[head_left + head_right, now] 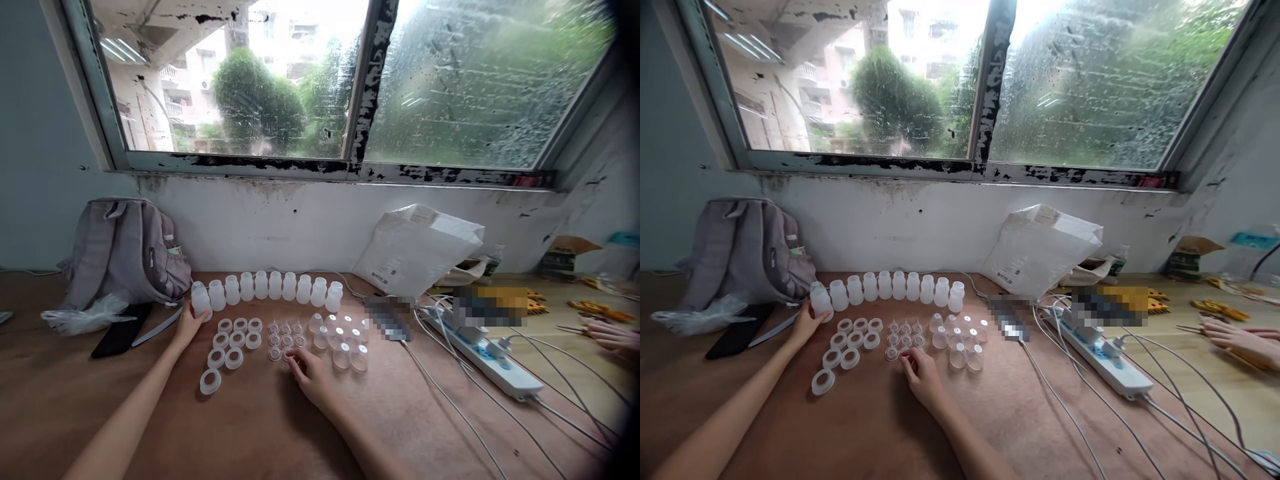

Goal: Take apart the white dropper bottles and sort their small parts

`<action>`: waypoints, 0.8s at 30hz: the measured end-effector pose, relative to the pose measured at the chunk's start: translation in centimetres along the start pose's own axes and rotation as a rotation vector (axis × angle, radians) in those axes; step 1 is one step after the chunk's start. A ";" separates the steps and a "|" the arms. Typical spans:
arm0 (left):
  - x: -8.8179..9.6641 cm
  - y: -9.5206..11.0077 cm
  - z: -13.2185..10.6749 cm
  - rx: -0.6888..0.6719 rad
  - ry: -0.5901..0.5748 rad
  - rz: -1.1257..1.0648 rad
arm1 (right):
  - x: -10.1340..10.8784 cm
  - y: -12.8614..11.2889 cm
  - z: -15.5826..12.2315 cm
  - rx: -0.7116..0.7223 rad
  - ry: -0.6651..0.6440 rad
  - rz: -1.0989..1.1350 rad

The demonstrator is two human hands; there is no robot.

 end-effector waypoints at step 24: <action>5.4 8.9 -16.5 -0.472 -0.385 0.198 | 2.5 3.0 0.3 -0.099 0.202 -0.311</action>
Point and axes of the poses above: each hand's wrist, its own z-axis towards the middle knuckle, its own x-axis out of the back of the hand, y = z × x, the point moved 9 cm from there along z, towards the middle knuckle, and after that the axes turned 15 degrees about y, right-handed, at the moved point
